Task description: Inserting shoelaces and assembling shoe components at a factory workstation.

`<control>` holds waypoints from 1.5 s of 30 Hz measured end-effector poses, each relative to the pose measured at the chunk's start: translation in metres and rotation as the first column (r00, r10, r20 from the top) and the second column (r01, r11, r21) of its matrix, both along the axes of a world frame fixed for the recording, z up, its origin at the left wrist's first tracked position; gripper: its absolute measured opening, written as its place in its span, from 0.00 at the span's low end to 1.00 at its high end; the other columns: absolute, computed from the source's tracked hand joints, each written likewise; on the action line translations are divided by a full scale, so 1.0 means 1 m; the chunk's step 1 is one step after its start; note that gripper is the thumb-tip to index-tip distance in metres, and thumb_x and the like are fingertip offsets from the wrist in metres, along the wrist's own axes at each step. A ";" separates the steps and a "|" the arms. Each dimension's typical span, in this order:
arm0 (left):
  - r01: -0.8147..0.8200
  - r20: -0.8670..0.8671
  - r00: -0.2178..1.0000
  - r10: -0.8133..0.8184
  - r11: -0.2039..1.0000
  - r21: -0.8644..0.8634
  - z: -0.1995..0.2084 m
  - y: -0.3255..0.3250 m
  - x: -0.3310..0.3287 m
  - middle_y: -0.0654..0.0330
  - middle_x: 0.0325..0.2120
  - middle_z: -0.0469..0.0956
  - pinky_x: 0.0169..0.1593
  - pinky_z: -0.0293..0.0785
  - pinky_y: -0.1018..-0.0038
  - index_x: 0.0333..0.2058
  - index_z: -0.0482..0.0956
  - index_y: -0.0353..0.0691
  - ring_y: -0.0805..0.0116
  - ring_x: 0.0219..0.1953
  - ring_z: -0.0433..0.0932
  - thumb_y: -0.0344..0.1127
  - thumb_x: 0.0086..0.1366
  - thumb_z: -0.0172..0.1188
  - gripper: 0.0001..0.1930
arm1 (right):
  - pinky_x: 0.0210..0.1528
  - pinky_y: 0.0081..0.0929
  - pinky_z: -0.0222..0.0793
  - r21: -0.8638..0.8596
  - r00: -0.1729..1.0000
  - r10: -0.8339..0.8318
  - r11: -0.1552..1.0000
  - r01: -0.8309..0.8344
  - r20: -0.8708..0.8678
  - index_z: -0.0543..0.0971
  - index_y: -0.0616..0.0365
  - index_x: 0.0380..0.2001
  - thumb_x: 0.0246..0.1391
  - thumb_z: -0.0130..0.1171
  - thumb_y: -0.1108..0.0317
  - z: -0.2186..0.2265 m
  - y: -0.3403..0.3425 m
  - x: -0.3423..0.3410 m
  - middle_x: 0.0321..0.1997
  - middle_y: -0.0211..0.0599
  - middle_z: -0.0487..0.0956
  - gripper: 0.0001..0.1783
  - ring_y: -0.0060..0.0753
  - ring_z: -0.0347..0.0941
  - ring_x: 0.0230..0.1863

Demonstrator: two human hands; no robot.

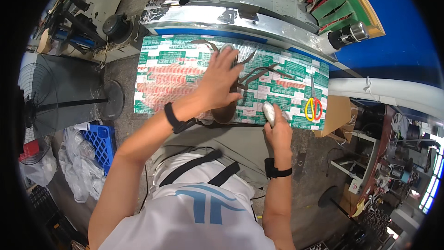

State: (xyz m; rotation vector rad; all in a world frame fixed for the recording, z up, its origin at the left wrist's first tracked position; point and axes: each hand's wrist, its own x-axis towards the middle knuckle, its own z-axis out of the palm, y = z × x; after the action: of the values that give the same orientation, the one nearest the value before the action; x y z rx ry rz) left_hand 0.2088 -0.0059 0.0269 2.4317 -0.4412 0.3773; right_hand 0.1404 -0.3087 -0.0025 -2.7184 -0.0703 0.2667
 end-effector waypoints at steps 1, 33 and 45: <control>0.066 0.032 0.997 -0.074 0.974 0.215 -0.005 -0.005 0.005 0.42 0.66 0.72 0.78 0.57 0.36 0.53 0.84 0.35 0.35 0.73 0.67 0.43 0.55 0.83 0.30 | 0.53 0.56 0.81 -0.041 1.000 0.013 0.999 -0.012 0.019 0.76 0.48 0.69 0.56 0.70 0.69 -0.003 0.000 0.001 0.53 0.61 0.85 0.36 0.66 0.85 0.52; -0.416 -0.638 0.770 0.021 0.775 -0.476 -0.053 0.077 0.026 0.54 0.40 0.87 0.45 0.80 0.66 0.59 0.81 0.32 0.65 0.39 0.84 0.31 0.72 0.62 0.18 | 0.55 0.49 0.72 0.220 0.843 0.426 0.833 -0.507 0.328 0.73 0.68 0.71 0.47 0.79 0.57 0.053 0.132 0.015 0.47 0.48 0.80 0.50 0.54 0.78 0.49; -0.329 -0.595 0.804 0.010 0.840 -0.431 -0.028 0.059 0.026 0.43 0.61 0.80 0.69 0.74 0.63 0.70 0.73 0.32 0.50 0.64 0.79 0.38 0.62 0.77 0.39 | 0.55 0.51 0.74 0.297 0.886 0.403 0.838 -0.459 0.232 0.76 0.71 0.67 0.54 0.76 0.50 0.066 0.129 0.024 0.48 0.54 0.82 0.45 0.60 0.80 0.50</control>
State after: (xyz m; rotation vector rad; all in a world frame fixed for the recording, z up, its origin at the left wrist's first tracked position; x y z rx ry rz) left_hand 0.2346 0.0536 -0.0010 1.9141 0.1538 -0.1676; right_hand 0.1648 -0.1795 0.0639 -2.3344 -0.7198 0.1420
